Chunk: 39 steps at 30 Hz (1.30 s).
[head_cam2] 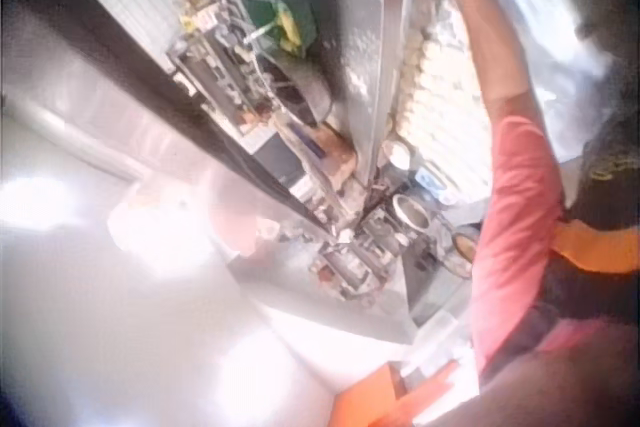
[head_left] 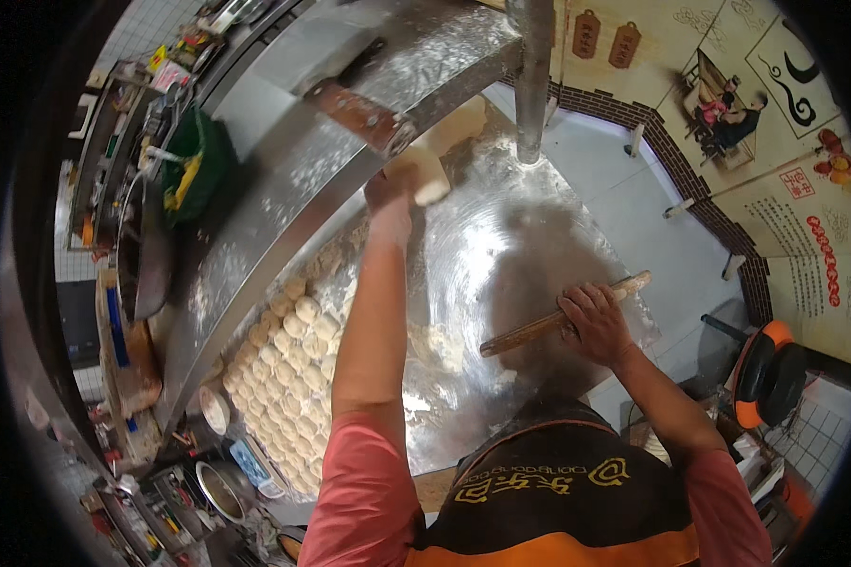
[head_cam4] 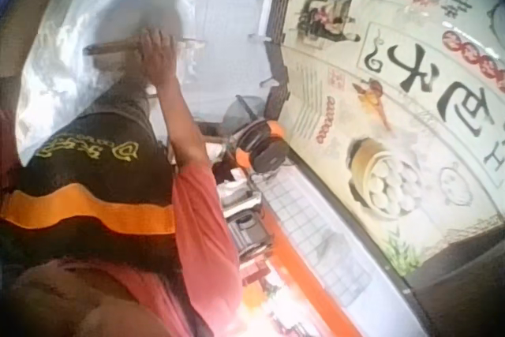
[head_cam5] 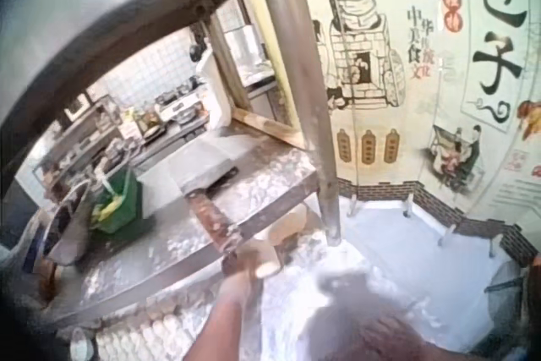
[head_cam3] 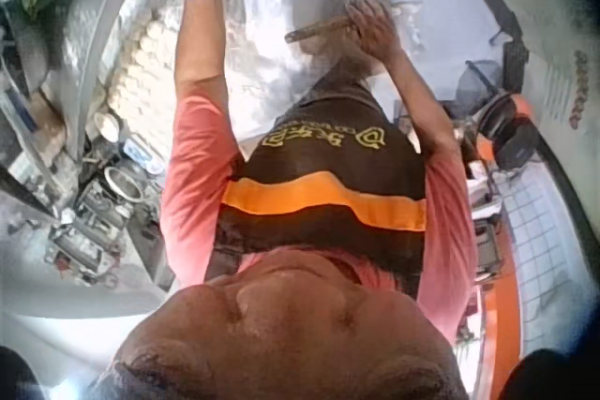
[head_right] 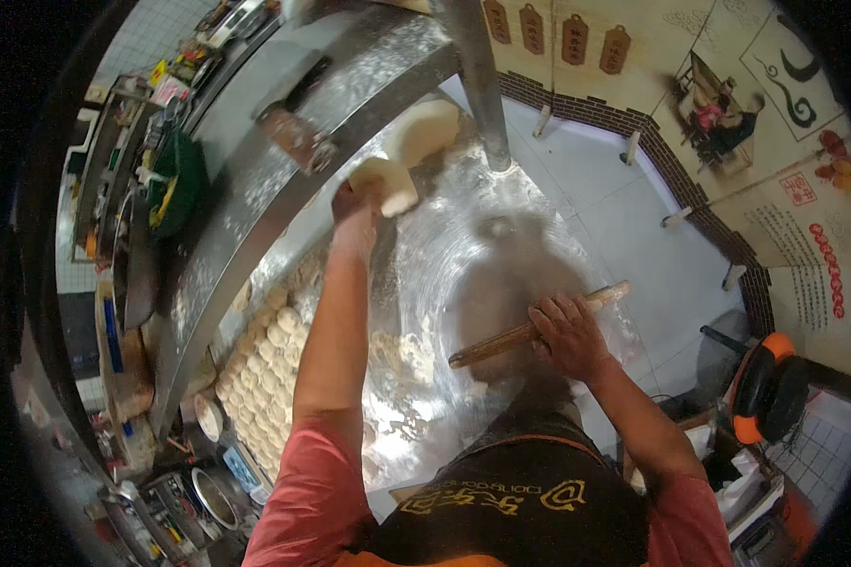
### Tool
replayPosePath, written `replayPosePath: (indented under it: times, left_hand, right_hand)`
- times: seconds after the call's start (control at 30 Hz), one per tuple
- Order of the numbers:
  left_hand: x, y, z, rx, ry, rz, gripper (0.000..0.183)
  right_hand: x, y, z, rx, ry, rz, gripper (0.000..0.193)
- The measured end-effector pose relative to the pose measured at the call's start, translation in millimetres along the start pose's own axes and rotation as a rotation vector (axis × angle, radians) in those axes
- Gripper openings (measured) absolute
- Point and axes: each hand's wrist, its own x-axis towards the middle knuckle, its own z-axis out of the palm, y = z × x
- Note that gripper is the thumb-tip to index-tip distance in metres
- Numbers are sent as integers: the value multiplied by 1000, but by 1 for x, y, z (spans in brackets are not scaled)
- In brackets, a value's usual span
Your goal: The person repeatedly flattens small dough balls into thin circular discs using a rolling pin on a floured stainless steel countertop. The person arranges the flattened discs in rows on the counter.
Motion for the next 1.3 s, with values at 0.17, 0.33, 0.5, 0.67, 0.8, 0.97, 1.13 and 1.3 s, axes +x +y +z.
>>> replayPosePath:
  times: [0.17, 0.33, 0.5, 0.67, 0.8, 0.97, 1.13, 1.3]
  left_hand:
    - [60, 15, 39, -639, -110, 112, 41]
    - [102, -26, 61, -203, 40, 271, 46]
    - [108, -44, 61, 128, 140, 509, 56]
    - [70, -75, 42, 687, 294, 507, 65]
    - [-88, -7, -1, 308, 85, 186, 36]
    - [-201, -17, -116, 323, 303, 115, 29]
    - [-207, -55, -191, 970, 355, -15, 34]
    - [-204, -61, -176, 1034, 280, -42, 29]
  right_hand:
    - [15, 1, -14, 38, -38, 65, 55]
    - [16, 2, -10, 47, 23, 114, 54]
    - [16, 6, -7, 58, 50, 145, 54]
    - [20, -1, -8, 39, 46, 142, 50]
    - [19, 2, -1, 0, 87, 125, 43]
    - [12, 2, 1, -32, 42, 97, 44]
    - [17, -4, -8, -21, 31, 72, 45]
    - [15, -3, -7, -4, 72, 41, 44]
